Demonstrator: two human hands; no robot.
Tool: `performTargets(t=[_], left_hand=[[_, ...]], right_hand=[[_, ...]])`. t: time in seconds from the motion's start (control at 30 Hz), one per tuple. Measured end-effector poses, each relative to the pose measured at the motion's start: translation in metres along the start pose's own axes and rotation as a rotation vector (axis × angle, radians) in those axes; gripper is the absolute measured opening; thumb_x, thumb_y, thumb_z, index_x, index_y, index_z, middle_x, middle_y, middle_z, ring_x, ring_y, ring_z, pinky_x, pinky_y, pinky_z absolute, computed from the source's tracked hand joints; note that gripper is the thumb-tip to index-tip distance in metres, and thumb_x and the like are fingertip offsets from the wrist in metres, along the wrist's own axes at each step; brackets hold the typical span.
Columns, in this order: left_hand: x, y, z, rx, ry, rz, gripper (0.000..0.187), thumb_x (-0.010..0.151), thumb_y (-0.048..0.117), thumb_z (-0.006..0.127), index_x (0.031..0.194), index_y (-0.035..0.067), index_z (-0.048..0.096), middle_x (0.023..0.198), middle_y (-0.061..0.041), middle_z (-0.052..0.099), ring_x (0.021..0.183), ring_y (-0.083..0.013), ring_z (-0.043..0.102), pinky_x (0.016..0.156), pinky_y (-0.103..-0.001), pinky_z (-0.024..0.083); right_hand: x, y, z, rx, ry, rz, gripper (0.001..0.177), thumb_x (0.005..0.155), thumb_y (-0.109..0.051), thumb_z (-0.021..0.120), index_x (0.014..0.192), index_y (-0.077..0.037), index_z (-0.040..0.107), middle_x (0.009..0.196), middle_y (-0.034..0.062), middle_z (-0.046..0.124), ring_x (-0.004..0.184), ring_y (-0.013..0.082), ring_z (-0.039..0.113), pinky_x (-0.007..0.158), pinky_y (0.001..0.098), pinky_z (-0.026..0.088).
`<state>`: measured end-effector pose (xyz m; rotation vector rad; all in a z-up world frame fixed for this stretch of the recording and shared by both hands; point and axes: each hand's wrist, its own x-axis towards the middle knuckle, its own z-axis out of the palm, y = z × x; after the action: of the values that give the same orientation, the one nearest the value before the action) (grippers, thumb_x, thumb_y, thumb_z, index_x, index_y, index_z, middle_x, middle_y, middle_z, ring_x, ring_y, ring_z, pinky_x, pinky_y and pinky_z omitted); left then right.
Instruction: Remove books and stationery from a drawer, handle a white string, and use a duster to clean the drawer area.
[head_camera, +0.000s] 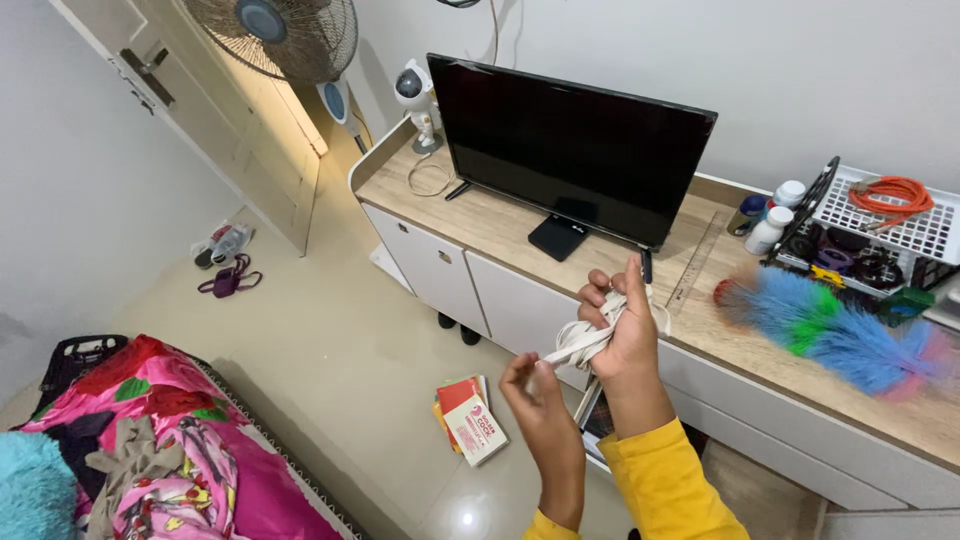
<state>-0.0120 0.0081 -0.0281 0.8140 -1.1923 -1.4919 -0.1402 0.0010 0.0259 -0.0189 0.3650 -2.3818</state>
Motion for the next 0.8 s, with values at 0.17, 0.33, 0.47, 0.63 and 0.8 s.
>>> performTargets(t=[0.17, 0.33, 0.47, 0.63, 0.8], left_hand=[[-0.013, -0.036, 0.015, -0.302, -0.251, -0.467, 0.063, 0.1, 0.052, 0.041, 0.145, 0.008, 0.046, 0.142, -0.008, 0.056, 0.13, -0.0184, 0.055, 0.108, -0.034, 0.045], [0.007, -0.042, 0.03, -0.602, -0.427, -0.686, 0.077, 0.102, 0.062, 0.033, 0.151, 0.003, 0.044, 0.147, -0.013, 0.055, 0.133, -0.0231, 0.054, 0.109, -0.035, 0.044], [0.03, 0.014, 0.046, -0.516, -0.412, -0.405, 0.06, 0.104, 0.047, 0.043, 0.147, 0.006, 0.044, 0.148, -0.011, 0.056, 0.136, -0.0202, 0.054, 0.111, -0.031, 0.044], [0.033, 0.011, 0.051, -0.39, -0.319, -0.344, 0.047, 0.105, 0.041, 0.045, 0.129, 0.003, 0.058, 0.129, -0.009, 0.064, 0.117, -0.0179, 0.062, 0.099, -0.032, 0.05], [0.043, -0.036, 0.05, -0.551, -0.132, -0.535, 0.034, 0.107, 0.038, 0.045, 0.104, 0.006, 0.058, 0.098, -0.005, 0.064, 0.092, -0.0173, 0.062, 0.085, -0.032, 0.052]], right_hand=[[-0.004, 0.006, 0.0, -0.148, 0.106, -0.116, 0.034, 0.097, -0.041, 0.069, 0.085, -0.015, 0.05, 0.077, 0.0003, 0.051, 0.061, 0.0078, 0.042, 0.046, 0.0189, 0.033], [-0.016, 0.019, -0.013, -0.399, 0.213, -0.219, 0.045, 0.102, -0.04, 0.07, 0.078, -0.013, 0.044, 0.066, 0.0006, 0.044, 0.056, 0.0107, 0.042, 0.048, 0.025, 0.037], [-0.028, 0.024, -0.005, -0.738, 0.321, -0.363, 0.029, 0.102, -0.031, 0.067, 0.095, -0.006, 0.054, 0.075, -0.0003, 0.056, 0.064, 0.0079, 0.051, 0.055, 0.0243, 0.043], [-0.037, 0.021, 0.0, -0.906, 0.206, -0.483, 0.025, 0.102, -0.022, 0.062, 0.118, -0.007, 0.05, 0.081, 0.0013, 0.064, 0.072, 0.0094, 0.06, 0.064, 0.0263, 0.051], [-0.047, 0.016, -0.001, -1.081, 0.038, -0.423, 0.04, 0.1, -0.024, 0.057, 0.135, -0.012, 0.043, 0.086, 0.0016, 0.065, 0.08, 0.0107, 0.066, 0.072, 0.0273, 0.055]])
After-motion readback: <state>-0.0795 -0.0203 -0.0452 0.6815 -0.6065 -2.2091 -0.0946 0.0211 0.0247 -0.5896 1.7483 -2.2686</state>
